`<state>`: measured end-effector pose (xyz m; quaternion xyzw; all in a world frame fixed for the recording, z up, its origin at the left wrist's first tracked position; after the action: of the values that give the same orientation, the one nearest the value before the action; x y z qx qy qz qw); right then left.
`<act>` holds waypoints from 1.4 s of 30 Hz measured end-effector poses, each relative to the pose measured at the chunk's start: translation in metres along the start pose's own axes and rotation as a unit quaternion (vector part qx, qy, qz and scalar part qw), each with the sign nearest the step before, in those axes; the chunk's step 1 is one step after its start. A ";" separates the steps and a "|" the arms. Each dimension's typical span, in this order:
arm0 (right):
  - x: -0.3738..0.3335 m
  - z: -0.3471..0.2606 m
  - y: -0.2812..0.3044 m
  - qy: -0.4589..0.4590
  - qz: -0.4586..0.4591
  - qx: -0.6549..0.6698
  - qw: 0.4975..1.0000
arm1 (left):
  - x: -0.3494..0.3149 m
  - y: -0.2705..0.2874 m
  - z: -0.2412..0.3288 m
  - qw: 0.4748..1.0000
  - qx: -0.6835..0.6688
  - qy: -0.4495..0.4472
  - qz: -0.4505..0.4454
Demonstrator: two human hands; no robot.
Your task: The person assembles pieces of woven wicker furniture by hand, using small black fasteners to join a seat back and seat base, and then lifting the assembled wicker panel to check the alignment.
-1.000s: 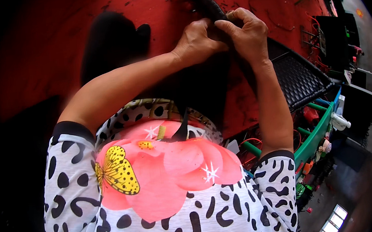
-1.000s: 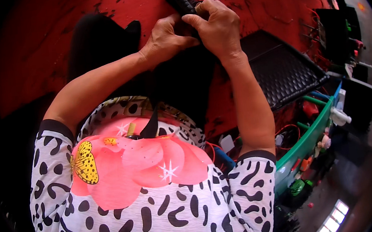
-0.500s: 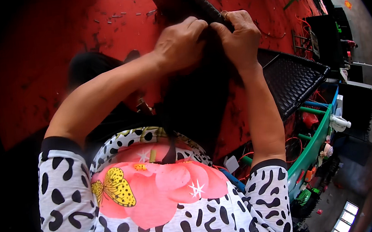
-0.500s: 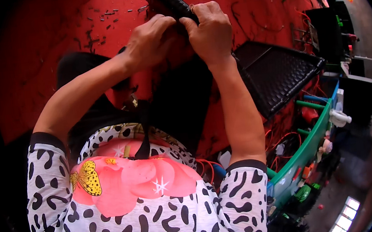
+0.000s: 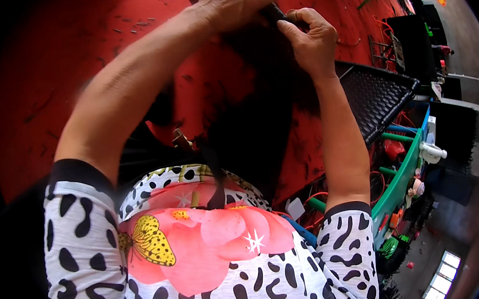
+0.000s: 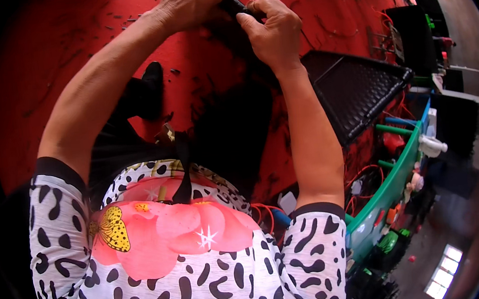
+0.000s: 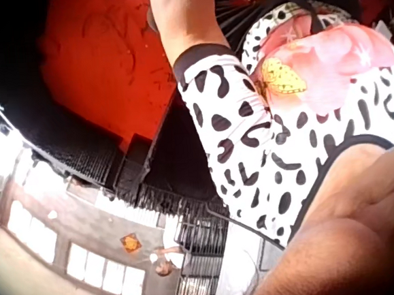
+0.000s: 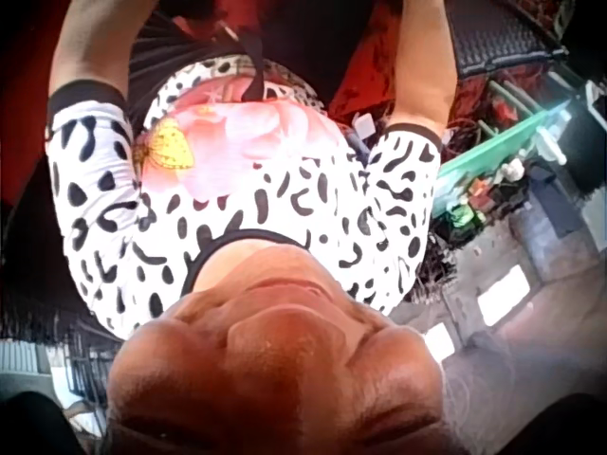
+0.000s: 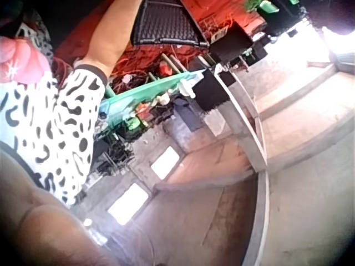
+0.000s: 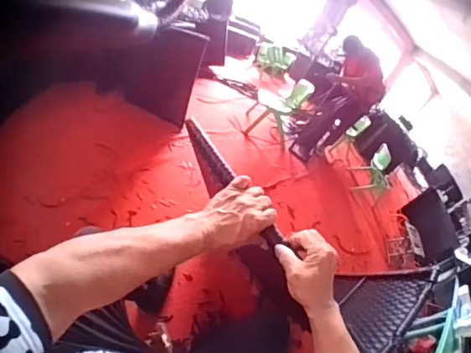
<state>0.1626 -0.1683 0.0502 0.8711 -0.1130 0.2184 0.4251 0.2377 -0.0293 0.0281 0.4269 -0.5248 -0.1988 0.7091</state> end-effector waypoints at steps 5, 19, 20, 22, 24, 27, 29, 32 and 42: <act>-0.032 0.002 0.014 0.089 -0.008 -0.041 0.995 | -0.009 -0.006 0.033 1.000 -0.028 -0.003 -0.005; -0.066 -0.003 0.070 0.132 0.061 -0.062 0.987 | 0.023 0.024 0.085 0.991 -0.016 -0.035 -0.125; -0.064 -0.002 0.068 0.133 0.062 -0.059 0.987 | 0.022 0.023 0.085 0.990 -0.022 -0.019 -0.137; -0.058 -0.002 0.064 0.152 0.076 -0.085 0.982 | 0.022 0.019 0.080 0.989 0.003 -0.019 -0.144; -0.051 0.001 0.058 0.154 0.084 -0.075 0.982 | 0.022 0.022 0.074 0.991 0.000 -0.002 -0.131; -0.043 -0.004 0.043 0.201 0.087 -0.122 0.968 | 0.012 0.018 0.062 0.993 -0.011 0.017 -0.117; -0.033 -0.006 0.039 0.163 0.058 -0.144 0.974 | 0.010 0.016 0.057 0.994 -0.015 0.028 -0.105; -0.013 -0.017 0.044 0.104 -0.025 -0.189 0.976 | 0.016 0.010 0.054 0.992 -0.025 0.035 -0.119; 0.010 -0.017 0.049 0.021 -0.148 -0.344 0.927 | 0.027 -0.006 0.056 0.994 -0.049 0.056 -0.074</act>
<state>0.1479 -0.1852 0.0983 0.6733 -0.0424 0.1192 0.7284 0.1978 -0.0751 0.0435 0.4398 -0.4408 -0.2515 0.7410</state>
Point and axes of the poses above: each hand's wrist, its own x-axis towards the middle knuckle, its own y-axis out of the back of the hand, z = x × y, the point moved 4 cm from there along x, towards the middle knuckle, and after that the axes turned 1 degree about -x, right-handed, at the moved point
